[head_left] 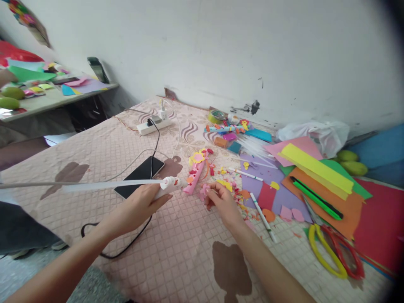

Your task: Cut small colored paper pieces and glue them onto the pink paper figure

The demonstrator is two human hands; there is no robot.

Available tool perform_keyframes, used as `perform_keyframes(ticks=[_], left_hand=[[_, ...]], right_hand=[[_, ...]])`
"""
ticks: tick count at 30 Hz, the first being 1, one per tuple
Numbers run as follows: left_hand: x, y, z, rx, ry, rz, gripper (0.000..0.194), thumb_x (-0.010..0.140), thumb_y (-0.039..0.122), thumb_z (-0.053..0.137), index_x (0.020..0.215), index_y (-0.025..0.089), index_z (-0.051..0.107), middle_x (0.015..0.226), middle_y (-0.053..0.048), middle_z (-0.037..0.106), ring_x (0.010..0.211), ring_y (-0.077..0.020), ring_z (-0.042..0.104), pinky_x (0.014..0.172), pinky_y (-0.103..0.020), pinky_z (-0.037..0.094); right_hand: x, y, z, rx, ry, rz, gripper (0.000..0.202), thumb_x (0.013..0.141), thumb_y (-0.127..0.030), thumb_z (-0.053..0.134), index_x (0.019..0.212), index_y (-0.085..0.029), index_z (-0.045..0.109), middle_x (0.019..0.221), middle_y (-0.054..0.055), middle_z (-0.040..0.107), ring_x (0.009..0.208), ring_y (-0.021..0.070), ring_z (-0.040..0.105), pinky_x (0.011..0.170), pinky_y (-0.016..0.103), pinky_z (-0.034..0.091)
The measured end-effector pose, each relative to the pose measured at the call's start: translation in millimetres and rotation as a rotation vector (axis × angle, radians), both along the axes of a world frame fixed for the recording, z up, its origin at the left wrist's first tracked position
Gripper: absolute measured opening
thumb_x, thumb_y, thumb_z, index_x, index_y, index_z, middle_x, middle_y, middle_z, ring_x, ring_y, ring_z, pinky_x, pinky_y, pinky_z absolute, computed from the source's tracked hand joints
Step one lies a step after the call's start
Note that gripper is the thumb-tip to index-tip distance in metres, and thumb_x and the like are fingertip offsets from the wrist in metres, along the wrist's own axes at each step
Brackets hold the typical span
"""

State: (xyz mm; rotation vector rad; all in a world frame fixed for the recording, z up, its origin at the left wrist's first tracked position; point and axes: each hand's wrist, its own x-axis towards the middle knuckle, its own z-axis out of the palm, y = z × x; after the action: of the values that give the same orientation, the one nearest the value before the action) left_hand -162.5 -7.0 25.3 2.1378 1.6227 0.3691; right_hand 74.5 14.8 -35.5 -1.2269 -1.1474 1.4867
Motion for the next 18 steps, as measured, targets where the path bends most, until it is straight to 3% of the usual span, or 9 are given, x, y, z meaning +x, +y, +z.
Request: perform_keyframes(ticks=[14, 18], left_hand=[[0.1, 4.8, -0.3, 0.011, -0.010, 0.003, 0.037, 0.086, 0.046, 0.040, 0.061, 0.019, 0.035, 0.062, 0.001, 0.047, 0.055, -0.0120, 0.042, 0.053, -0.027, 0.030], [-1.5, 4.2, -0.9, 0.019, -0.036, 0.023, 0.037, 0.085, 0.046, 0.042, 0.060, 0.019, 0.035, 0.062, 0.001, 0.048, 0.055, -0.0115, 0.042, 0.052, -0.027, 0.029]], right_hand=[[-4.1, -0.8, -2.1, 0.042, -0.086, 0.096, 0.021, 0.081, -0.039, 0.055, 0.075, -0.020, 0.050, 0.053, -0.005, 0.052, 0.046, 0.0095, 0.048, 0.045, 0.021, 0.040], [-8.0, -4.9, -0.2, 0.168, -0.208, 0.139, 0.012, 0.083, -0.032, 0.051, 0.079, -0.021, 0.051, 0.062, -0.002, 0.057, 0.046, 0.0100, 0.048, 0.046, 0.022, 0.040]])
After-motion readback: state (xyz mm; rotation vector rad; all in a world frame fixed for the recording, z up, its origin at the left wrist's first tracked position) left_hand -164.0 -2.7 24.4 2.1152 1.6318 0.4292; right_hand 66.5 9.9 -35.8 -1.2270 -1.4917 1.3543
